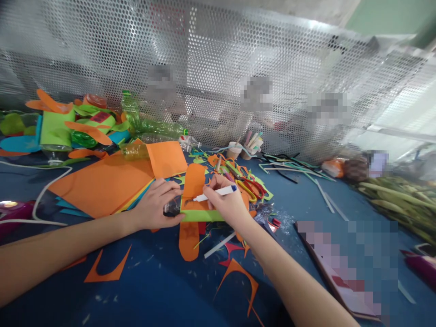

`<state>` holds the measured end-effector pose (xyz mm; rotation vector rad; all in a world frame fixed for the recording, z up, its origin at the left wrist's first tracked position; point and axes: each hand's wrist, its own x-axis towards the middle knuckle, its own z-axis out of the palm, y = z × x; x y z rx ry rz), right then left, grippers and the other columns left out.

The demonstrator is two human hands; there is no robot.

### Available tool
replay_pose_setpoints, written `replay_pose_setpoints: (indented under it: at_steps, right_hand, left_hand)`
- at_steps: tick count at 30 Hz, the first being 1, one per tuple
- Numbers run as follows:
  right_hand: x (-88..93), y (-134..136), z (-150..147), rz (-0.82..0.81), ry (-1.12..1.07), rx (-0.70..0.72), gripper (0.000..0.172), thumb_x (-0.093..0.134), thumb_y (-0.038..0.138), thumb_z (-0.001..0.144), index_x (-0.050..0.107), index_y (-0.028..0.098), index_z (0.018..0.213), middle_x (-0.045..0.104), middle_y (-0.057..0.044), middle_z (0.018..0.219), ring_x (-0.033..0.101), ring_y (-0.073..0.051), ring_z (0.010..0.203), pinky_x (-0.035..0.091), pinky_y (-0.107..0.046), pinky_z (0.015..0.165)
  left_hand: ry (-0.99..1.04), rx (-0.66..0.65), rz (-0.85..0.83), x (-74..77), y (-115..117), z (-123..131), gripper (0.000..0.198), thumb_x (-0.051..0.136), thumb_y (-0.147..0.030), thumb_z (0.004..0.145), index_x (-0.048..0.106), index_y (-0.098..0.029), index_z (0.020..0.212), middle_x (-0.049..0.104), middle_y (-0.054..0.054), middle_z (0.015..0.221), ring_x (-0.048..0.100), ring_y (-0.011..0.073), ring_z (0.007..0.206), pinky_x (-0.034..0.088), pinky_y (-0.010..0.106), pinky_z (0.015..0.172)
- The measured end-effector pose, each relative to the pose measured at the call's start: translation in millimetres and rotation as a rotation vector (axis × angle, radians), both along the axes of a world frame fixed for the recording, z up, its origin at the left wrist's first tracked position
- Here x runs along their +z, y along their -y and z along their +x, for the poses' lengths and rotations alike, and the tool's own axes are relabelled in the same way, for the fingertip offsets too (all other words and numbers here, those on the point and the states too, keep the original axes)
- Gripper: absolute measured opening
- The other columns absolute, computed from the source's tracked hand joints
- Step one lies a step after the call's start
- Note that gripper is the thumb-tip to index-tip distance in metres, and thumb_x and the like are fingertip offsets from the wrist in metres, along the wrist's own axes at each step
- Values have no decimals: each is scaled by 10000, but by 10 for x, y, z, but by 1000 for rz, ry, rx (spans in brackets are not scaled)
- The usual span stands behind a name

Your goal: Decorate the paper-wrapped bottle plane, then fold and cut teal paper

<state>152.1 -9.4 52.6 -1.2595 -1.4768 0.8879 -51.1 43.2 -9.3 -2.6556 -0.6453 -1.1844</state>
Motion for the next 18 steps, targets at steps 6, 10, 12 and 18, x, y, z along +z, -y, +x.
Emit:
replay_pose_setpoints:
  at_steps: [6,10,12,18]
  right_hand:
    - [-23,-10,16,9,23,10,232,586,296,747,412,225,610,473,85,368,383,-72,342,273,-211,408]
    - [-32,-11,14,24,23,17,240,589,298,757,408,225,616,466,86,374,380,-72,344,276,-214,411]
    - [-36,-8,12,30,28,22,240,591,291,757,410,224,615,472,83,375,381,-71,342,273,-215,412]
    - [-58,-1,13,38,35,31,219,595,246,748,433,223,603,463,88,367,377,-73,339,262,-219,405]
  left_hand:
    - [-4,8,4,12,8,5,430,588,-508,746,604,-145,976,612,92,958,519,224,818,443,393,793]
    - [-3,7,24,9,10,9,445,583,-514,749,605,-134,978,617,100,951,529,234,836,444,400,801]
    - [-3,4,38,0,7,9,451,581,-519,753,603,-133,986,618,103,952,534,237,848,445,402,803]
    - [11,5,78,-19,5,4,444,585,-526,758,600,-144,982,618,102,959,548,238,865,442,405,818]
